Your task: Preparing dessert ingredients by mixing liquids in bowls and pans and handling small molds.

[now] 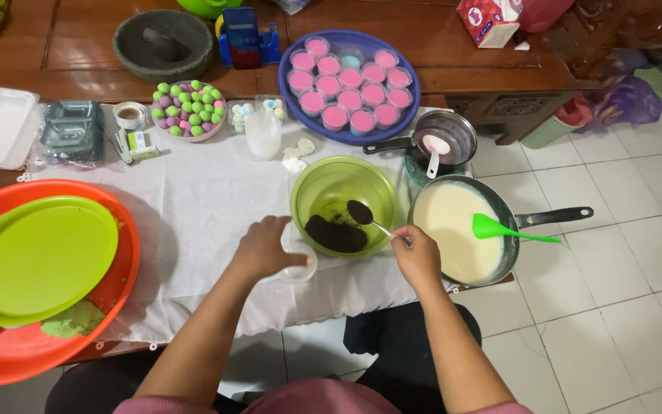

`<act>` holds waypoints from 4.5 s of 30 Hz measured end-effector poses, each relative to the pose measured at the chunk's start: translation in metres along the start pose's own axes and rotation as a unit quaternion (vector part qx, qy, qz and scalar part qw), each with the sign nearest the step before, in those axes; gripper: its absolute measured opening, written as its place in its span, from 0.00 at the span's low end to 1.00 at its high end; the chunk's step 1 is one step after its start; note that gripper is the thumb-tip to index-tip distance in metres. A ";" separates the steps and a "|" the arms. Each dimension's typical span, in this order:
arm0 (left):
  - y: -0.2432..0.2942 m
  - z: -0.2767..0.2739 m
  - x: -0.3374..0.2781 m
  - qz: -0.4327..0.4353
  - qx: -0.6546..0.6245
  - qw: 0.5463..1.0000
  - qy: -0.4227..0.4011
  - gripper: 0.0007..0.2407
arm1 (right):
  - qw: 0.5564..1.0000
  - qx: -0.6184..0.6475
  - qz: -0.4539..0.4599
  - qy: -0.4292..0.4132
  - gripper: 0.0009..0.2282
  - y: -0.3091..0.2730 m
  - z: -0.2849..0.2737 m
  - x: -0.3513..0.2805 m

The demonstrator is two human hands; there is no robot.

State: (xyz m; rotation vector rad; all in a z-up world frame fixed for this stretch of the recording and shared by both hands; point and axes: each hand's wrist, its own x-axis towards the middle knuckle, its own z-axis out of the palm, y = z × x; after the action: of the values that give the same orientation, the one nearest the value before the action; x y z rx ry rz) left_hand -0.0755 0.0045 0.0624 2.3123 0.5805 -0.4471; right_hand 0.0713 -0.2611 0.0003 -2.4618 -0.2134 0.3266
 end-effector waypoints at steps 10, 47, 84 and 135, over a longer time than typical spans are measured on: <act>-0.013 0.063 -0.002 0.057 0.065 0.995 0.043 0.38 | 0.999 0.033 0.015 -0.004 0.10 0.001 0.013 -0.017; 0.022 0.095 0.098 0.231 -0.438 0.853 0.167 0.37 | 0.872 -0.259 -0.412 0.047 0.04 -0.082 -0.064 -0.006; 0.025 0.110 0.062 0.300 -0.334 0.791 0.416 0.32 | 0.949 -0.167 -0.267 -0.024 0.07 -0.109 -0.074 -0.041; 0.042 0.073 0.008 0.192 -0.462 0.864 0.055 0.41 | 0.903 -0.417 -0.025 -0.098 0.13 0.111 -0.182 0.040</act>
State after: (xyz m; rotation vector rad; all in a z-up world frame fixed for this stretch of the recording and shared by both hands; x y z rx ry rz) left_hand -0.0577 -0.0720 0.0309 1.4553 0.2658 0.1551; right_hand 0.1692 -0.4439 0.0638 -3.2557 -0.6064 0.5478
